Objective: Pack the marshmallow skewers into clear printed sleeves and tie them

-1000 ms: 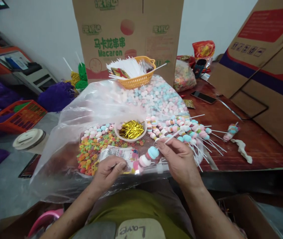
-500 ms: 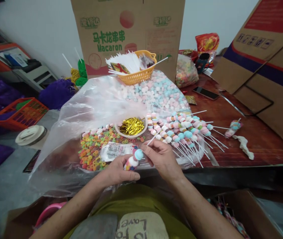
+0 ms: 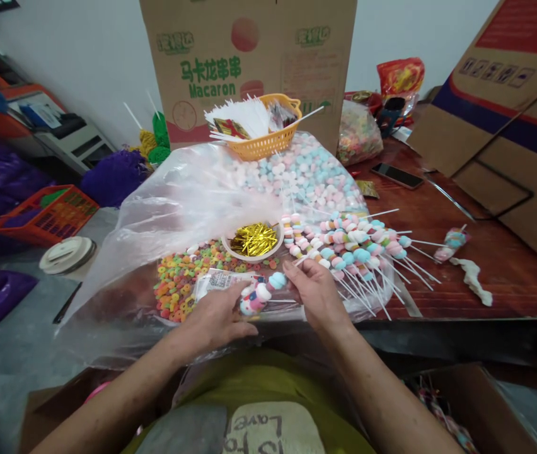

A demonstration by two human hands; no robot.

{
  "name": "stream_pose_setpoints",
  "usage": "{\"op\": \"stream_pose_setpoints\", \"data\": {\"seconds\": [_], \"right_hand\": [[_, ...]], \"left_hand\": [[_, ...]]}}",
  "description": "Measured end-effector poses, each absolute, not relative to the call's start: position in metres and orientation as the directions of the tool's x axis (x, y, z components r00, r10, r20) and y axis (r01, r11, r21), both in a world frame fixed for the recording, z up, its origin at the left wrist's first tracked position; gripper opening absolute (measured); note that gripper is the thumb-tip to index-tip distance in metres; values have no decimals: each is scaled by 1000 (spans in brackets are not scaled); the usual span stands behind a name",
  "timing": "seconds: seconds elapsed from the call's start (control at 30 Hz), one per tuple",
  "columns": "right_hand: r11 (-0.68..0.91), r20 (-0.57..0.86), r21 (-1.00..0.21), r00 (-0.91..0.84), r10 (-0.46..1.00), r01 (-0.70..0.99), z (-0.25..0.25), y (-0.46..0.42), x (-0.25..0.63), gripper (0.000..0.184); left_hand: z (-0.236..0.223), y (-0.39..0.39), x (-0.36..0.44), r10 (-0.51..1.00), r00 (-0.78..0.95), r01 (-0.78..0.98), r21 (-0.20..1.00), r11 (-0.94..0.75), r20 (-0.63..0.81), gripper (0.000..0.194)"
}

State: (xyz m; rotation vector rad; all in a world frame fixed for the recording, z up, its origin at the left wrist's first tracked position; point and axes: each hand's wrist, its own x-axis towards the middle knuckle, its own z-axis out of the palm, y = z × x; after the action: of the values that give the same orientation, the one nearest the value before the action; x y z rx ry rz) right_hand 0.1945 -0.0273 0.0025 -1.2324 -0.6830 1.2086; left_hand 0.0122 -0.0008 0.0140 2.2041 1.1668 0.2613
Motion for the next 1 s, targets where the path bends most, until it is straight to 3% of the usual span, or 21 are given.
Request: {"op": "stream_pose_setpoints", "data": {"seconds": [0.07,0.1,0.17,0.27,0.43,0.6,0.7,0.87,1.0], "right_hand": [[-110,-184,-949,235,954,-295,1,-28,196,36],[-100,-158,-959,205,966,-266,1,-30,196,35],[-43,-68,-985,148,987,-165,1,-33,198,31],[108,107,-994,-6,994,31,9,-36,210,23],[386,311,-911,-371,875,146,31,-37,239,12],[483,367,-868,-507,780,114,38,-35,241,13],[401,288,-895,-433,854,195,31,-34,230,13],[231,217,-933,-82,973,276,10,-36,209,22],[44,95,-964,187,978,263,-7,-40,183,28]], "left_hand": [[11,-1,7,760,622,622,707,-335,-187,16],[9,0,5,720,646,574,783,-239,-254,10],[6,3,2,584,712,465,885,23,-389,13],[6,7,-2,372,797,392,876,280,-476,24],[7,9,0,233,844,372,841,392,-482,35],[7,5,12,160,842,409,803,433,-515,33],[9,4,18,240,802,480,830,284,-546,26],[7,3,26,573,701,484,873,53,-424,21],[0,2,37,696,622,534,845,-42,-359,25]]}}
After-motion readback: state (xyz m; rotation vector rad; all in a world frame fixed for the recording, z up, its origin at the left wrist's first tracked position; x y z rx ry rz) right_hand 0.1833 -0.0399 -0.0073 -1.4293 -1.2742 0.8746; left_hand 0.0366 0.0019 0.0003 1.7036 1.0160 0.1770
